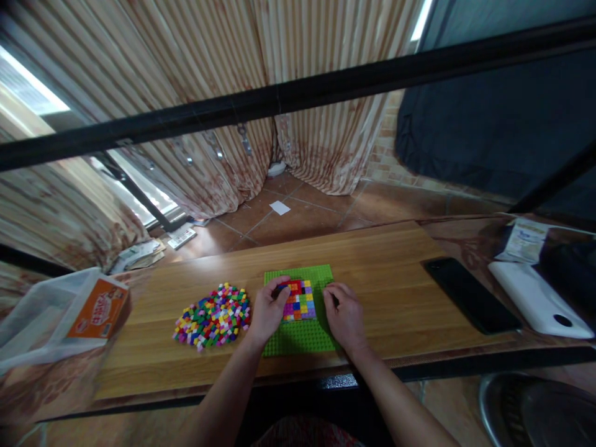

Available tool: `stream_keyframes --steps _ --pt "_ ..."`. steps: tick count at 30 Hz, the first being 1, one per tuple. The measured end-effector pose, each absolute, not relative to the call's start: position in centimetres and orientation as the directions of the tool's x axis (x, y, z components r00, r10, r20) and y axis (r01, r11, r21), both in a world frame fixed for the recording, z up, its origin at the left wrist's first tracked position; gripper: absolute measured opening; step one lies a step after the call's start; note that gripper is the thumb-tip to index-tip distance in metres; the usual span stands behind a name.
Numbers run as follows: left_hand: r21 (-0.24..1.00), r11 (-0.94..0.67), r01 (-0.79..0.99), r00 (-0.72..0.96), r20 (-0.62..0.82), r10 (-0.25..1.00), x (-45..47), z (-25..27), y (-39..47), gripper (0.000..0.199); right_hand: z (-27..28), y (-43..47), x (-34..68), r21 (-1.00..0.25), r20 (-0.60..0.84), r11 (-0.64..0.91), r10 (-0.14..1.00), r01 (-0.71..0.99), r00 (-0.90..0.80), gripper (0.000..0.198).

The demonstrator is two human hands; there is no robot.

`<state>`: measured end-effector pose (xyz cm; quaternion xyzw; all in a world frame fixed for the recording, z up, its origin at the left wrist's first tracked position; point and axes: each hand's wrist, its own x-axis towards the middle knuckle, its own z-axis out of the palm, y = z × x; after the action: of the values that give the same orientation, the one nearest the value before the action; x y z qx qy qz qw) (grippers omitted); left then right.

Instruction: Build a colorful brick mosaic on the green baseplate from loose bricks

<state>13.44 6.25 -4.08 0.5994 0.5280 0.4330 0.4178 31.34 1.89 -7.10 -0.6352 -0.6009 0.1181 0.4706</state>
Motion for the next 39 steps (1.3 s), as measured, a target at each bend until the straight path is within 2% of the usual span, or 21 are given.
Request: stream_keyframes --steps 4,10,18,23,26,32,39 --pt "0.967 -0.038 0.252 0.066 0.021 0.998 13.7 -3.8 6.1 0.025 -7.0 1.9 31.3 -0.729 0.412 0.153 0.877 0.667 0.249 0.027" --pt "0.977 -0.023 0.214 0.039 0.014 0.999 14.2 -3.8 5.7 0.026 -7.4 1.9 31.5 -0.712 0.433 0.168 0.869 0.681 0.239 0.029" --pt "0.877 -0.184 0.443 -0.06 0.234 0.97 11.4 -3.3 3.2 0.028 -8.4 2.0 32.2 -0.676 0.454 0.185 0.867 0.713 0.205 0.031" --pt "0.815 -0.206 0.541 -0.074 0.29 0.954 7.3 -3.4 -0.8 0.021 -8.6 1.9 32.4 -0.649 0.479 0.198 0.857 0.735 0.192 0.03" --pt "0.782 -0.158 0.603 -0.131 0.292 0.948 4.2 -3.4 -3.2 0.017 -8.5 1.8 32.4 -0.655 0.472 0.192 0.86 0.731 0.196 0.031" --pt "0.716 0.063 0.695 -0.333 0.244 0.911 -1.0 -3.3 -5.7 0.015 -8.4 1.9 32.4 -0.647 0.472 0.184 0.859 0.74 0.199 0.031" --pt "0.58 0.043 0.813 -0.265 0.304 0.915 -1.8 -4.0 -4.7 0.016 -8.3 1.8 32.4 -0.64 0.48 0.196 0.857 0.743 0.188 0.029"
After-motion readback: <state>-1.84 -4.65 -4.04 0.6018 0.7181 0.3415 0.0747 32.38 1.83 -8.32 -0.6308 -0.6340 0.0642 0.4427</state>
